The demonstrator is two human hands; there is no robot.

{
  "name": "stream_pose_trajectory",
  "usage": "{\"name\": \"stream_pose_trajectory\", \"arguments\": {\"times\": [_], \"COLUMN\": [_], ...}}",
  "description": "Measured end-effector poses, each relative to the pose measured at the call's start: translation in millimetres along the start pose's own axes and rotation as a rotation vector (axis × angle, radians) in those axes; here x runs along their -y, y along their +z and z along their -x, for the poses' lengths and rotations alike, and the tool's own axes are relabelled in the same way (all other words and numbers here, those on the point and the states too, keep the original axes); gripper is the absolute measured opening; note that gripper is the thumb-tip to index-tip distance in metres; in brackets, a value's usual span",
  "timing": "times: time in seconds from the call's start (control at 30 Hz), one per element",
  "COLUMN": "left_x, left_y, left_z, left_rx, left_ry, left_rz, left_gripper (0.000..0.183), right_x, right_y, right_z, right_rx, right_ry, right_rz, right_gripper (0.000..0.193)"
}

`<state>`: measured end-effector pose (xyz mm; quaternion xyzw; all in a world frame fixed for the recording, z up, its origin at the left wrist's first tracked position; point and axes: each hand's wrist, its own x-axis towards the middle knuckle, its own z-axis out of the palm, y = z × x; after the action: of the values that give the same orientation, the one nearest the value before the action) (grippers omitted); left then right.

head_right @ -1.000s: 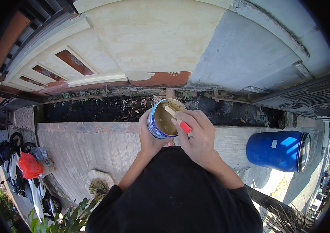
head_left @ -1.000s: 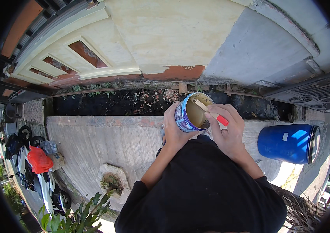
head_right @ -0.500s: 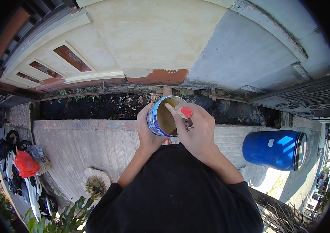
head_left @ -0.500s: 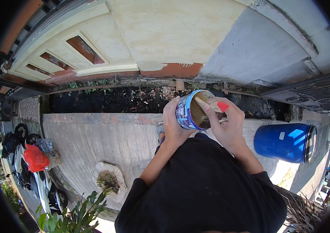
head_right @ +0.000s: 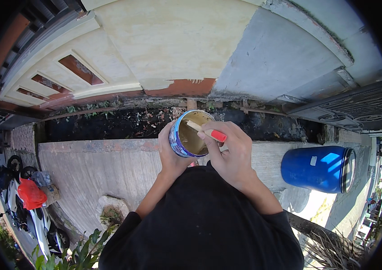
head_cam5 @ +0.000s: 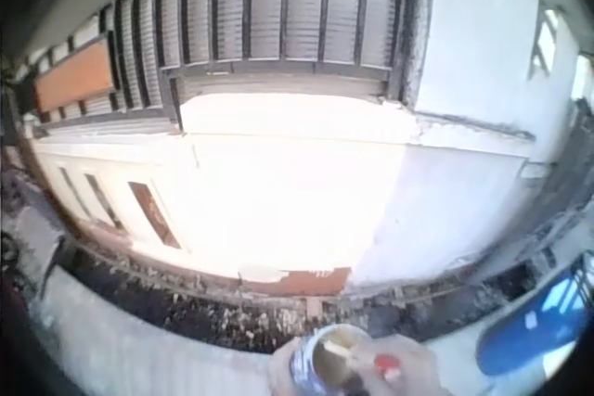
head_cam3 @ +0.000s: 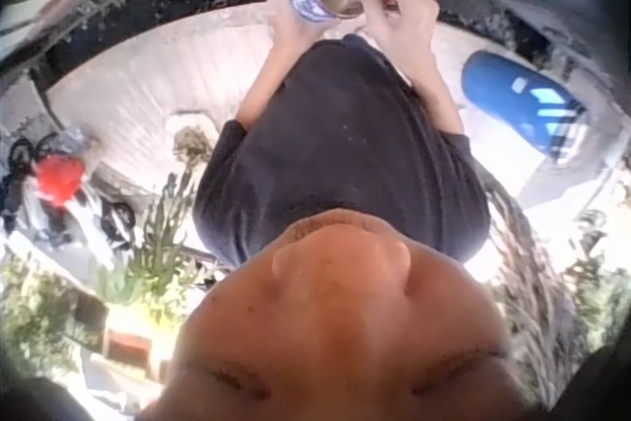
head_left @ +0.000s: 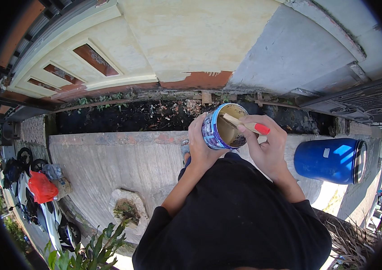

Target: Painting an exterior wall with a brush and a paint can.

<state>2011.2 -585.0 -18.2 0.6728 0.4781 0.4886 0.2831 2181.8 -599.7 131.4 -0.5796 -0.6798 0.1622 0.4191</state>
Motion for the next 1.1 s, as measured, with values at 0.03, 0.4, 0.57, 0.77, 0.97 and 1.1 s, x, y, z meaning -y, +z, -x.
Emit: {"name": "stream_pose_trajectory", "arguments": {"times": [0.03,0.4,0.57,0.77,0.97,1.1], "left_x": [-0.1,-0.5,1.5,1.4,0.1,-0.5], "left_y": [-0.2,2.1,6.0,8.0,4.1,3.1], "left_z": [-0.2,-3.5,-6.4,-8.8,-11.4,-11.1], "left_rx": [0.002,0.035,0.026,0.029,0.003,0.002], "left_ry": [0.0,0.02,0.132,0.148,0.084,0.064], "left_rz": [0.003,-0.008,-0.002,0.0,-0.03,-0.021], "left_gripper": [0.122,0.122,0.123,0.123,0.118,0.12], "right_x": [-0.3,-7.1,-8.9,-12.2,-2.8,1.1], "right_y": [-0.9,3.6,9.9,10.4,-3.6,-4.2], "right_z": [1.1,3.0,0.3,-5.1,-8.0,-9.9], "right_rx": [0.016,-0.046,-0.035,-0.022,-0.041,-0.064], "right_ry": [0.047,0.086,0.021,0.067,0.028,-0.165], "right_rz": [-0.048,0.006,0.086,0.066,-0.033,0.098], "right_gripper": [0.016,0.012,0.011,0.011,0.012,0.014]}}
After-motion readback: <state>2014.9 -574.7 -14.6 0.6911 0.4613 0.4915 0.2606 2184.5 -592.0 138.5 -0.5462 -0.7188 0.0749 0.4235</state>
